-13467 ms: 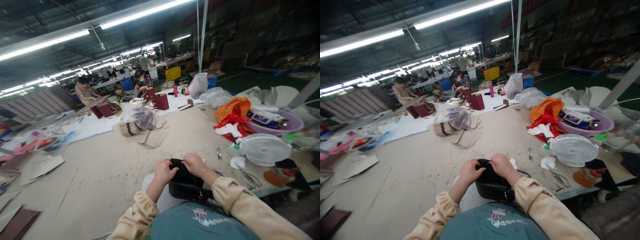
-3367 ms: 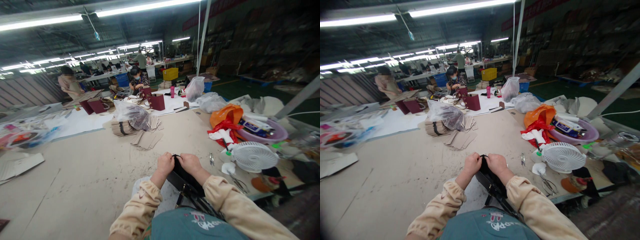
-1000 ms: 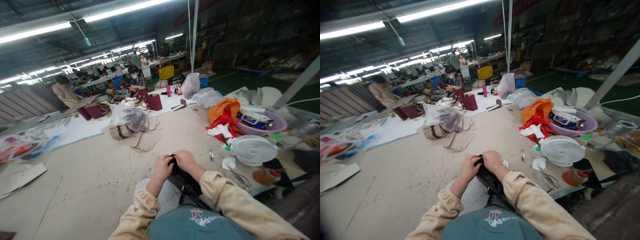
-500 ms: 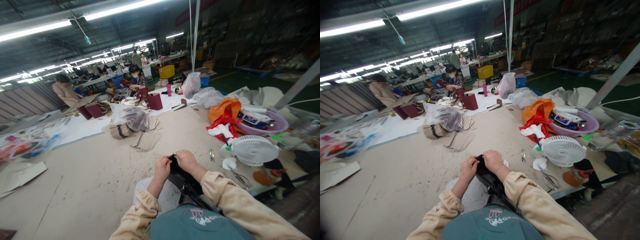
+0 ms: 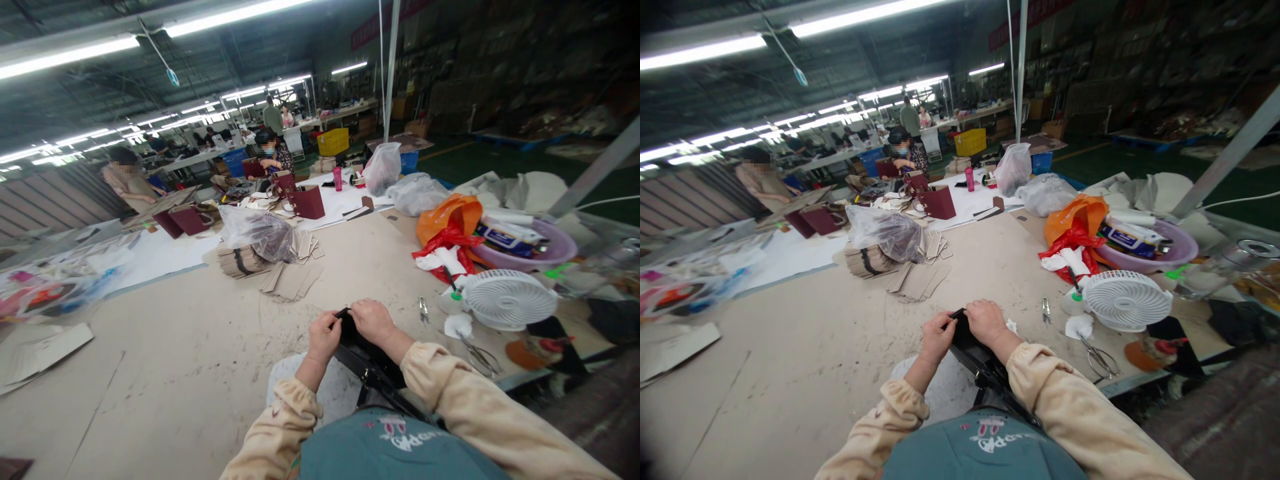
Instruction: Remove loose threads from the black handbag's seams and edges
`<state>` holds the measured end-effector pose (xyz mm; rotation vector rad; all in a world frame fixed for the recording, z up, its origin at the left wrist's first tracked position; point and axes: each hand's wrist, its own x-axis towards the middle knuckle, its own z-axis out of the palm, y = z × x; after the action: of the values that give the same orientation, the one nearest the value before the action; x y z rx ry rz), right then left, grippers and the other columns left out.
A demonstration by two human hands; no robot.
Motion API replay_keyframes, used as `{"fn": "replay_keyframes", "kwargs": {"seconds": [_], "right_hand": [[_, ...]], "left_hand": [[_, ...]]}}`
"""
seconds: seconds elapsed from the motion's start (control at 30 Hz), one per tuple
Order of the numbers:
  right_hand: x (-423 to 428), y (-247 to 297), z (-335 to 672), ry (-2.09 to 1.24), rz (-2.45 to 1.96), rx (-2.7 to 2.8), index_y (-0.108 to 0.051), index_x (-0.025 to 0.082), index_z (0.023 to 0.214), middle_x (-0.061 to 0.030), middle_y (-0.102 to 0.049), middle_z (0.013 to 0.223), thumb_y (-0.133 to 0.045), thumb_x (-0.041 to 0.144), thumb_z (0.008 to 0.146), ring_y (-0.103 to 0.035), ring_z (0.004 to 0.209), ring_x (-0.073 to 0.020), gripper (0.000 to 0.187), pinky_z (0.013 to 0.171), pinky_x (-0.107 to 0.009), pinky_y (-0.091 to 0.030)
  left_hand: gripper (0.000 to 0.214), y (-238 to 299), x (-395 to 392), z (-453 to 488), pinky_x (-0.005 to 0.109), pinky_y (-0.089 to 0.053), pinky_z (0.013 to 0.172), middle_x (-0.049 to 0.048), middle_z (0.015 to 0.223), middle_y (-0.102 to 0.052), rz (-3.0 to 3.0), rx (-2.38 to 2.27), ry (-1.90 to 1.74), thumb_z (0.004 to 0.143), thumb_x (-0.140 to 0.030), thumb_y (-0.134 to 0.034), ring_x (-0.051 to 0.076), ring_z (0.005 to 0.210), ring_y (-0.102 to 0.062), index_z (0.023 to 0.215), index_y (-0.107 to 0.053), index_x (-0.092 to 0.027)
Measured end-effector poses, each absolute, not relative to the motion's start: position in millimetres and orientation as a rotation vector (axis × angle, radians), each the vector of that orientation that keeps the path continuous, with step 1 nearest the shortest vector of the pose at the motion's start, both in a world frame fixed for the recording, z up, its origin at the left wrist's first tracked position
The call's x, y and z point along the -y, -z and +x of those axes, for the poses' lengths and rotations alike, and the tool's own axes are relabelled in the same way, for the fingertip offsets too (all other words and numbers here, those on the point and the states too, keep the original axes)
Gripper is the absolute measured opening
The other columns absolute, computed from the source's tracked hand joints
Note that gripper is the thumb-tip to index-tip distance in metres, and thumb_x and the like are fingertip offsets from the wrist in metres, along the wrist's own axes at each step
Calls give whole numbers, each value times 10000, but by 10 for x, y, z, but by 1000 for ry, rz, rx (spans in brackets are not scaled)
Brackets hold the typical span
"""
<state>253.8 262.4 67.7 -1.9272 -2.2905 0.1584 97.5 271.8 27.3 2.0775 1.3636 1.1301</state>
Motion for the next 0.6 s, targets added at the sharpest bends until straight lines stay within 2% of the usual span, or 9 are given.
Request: {"fn": "replay_keyframes", "kwargs": {"seconds": [0.43, 0.6], "right_hand": [[-2624, -652, 2548, -168, -1912, 2234, -646, 187, 844, -84, -674, 851, -345, 321, 908, -599, 833, -199, 336, 721, -293, -395], [-2626, -660, 2595, -204, -1791, 2269, -580, 236, 1147, -60, -662, 968, -433, 305, 867, -578, 930, -188, 324, 798, -277, -401]], "left_hand": [[140, -215, -2751, 986, 287, -492, 744, 50, 843, -695, 2088, -1400, -1128, 777, -161, -526, 151, 781, -630, 663, -605, -175], [129, -246, -2748, 989, 293, -493, 735, 48, 827, -688, 2089, -1387, -1114, 779, -156, -529, 151, 773, -623, 677, -606, -175]]}}
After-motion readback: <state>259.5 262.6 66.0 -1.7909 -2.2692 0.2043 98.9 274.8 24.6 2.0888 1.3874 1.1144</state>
